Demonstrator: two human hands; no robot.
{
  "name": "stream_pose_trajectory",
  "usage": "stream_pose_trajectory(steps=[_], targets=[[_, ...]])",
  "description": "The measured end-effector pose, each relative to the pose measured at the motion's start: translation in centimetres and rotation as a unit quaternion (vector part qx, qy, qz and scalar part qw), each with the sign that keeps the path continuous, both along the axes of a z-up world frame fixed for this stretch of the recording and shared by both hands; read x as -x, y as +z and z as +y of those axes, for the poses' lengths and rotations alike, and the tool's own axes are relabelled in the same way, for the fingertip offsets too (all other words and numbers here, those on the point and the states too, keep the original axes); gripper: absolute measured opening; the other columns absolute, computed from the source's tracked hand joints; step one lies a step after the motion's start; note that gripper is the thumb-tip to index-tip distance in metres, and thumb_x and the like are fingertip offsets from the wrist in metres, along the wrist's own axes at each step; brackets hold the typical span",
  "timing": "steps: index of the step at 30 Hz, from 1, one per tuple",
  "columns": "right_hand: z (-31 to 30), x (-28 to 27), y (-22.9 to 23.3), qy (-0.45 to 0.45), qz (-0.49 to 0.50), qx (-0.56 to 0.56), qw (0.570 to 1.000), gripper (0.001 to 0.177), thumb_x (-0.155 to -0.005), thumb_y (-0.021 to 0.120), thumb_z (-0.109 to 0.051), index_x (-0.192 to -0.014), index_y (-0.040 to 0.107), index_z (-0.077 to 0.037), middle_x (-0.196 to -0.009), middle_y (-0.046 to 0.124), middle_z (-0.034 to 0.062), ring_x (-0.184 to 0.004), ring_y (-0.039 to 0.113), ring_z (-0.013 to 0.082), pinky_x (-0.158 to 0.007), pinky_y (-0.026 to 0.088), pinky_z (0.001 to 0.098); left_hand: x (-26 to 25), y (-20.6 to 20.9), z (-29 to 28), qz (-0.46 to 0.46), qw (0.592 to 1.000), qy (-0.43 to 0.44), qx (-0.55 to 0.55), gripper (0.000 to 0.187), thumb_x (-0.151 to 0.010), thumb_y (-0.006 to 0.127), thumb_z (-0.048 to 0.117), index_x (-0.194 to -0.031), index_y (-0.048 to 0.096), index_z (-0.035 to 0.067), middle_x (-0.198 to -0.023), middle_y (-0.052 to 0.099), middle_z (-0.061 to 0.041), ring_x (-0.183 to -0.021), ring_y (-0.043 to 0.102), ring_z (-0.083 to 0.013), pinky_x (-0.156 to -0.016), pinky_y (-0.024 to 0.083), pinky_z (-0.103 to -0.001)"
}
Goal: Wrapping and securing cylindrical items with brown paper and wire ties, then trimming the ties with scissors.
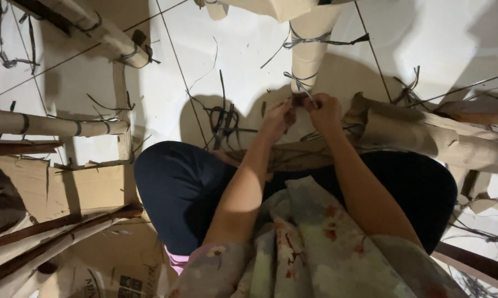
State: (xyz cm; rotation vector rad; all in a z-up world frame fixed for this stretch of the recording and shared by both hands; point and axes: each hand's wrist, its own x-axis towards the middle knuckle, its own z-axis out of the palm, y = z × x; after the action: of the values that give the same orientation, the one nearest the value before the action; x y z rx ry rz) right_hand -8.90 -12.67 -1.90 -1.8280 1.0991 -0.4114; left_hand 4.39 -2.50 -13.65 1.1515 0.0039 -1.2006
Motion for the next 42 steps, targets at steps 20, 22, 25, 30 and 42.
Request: stream_pose_trajectory(steps=[20, 22, 25, 30, 42], targets=[[1.2, -0.4, 1.6, 0.026, -0.009, -0.004, 1.000, 0.008, -0.094, 0.077, -0.010, -0.099, 0.079, -0.004, -0.091, 0.074, 0.0210, -0.088, 0.072, 0.0411, -0.077, 0.057, 0.0488, 0.7, 3.7, 0.9, -0.044, 0.995, 0.079, 0.036, 0.030, -0.107, 0.059, 0.035, -0.112, 0.069, 0.007, -0.098, 0.066, -0.011, -0.089, 0.064, -0.0208, -0.084, 0.052, -0.038], [1.2, -0.6, 1.6, 0.023, -0.011, 0.001, 1.000, 0.009, -0.096, 0.077, -0.012, -0.098, 0.079, -0.003, -0.090, 0.074, 0.0205, -0.087, 0.072, 0.0383, -0.078, 0.057, 0.0480, 1.7, 8.2, 0.8, -0.086, 0.993, 0.065, 0.043, 0.030, -0.108, 0.059, 0.038, -0.113, 0.072, 0.012, -0.101, 0.071, -0.010, -0.092, 0.068, -0.0203, -0.085, 0.054, -0.039], [1.3, -0.7, 1.4, 0.026, -0.033, 0.006, 0.999, 0.007, -0.094, 0.075, -0.004, -0.099, 0.078, -0.001, -0.092, 0.073, 0.0233, -0.091, 0.072, 0.0428, -0.078, 0.057, 0.0495, 2.2, 10.4, 0.5, -0.158, 0.978, 0.125, 0.048, 0.036, -0.112, 0.049, 0.023, -0.124, 0.063, -0.008, -0.114, 0.066, -0.027, -0.109, 0.061, -0.0291, -0.107, 0.044, -0.049], [1.3, -0.9, 2.0, 0.035, -0.018, -0.030, 0.999, 0.011, -0.096, 0.072, -0.007, -0.104, 0.078, -0.003, -0.097, 0.073, 0.0203, -0.097, 0.072, 0.0389, -0.083, 0.057, 0.0470, 0.2, 0.1, -1.2, 0.070, 0.988, 0.094, 0.098, 0.030, -0.098, 0.072, 0.015, -0.124, 0.067, 0.000, -0.121, 0.067, -0.022, -0.113, 0.066, -0.0378, -0.102, 0.048, -0.054], [1.0, -0.6, 5.2, -0.003, 0.005, 0.054, 0.999, 0.014, -0.097, 0.061, -0.004, -0.086, 0.068, 0.002, -0.080, 0.064, 0.0208, -0.077, 0.067, 0.0298, -0.070, 0.053, 0.0402, 2.0, 9.4, -0.9, -0.204, 0.963, 0.168, 0.048, 0.014, -0.086, 0.071, -0.009, -0.084, 0.067, 0.004, -0.087, 0.071, -0.010, -0.084, 0.065, -0.0154, -0.082, 0.054, -0.031]])
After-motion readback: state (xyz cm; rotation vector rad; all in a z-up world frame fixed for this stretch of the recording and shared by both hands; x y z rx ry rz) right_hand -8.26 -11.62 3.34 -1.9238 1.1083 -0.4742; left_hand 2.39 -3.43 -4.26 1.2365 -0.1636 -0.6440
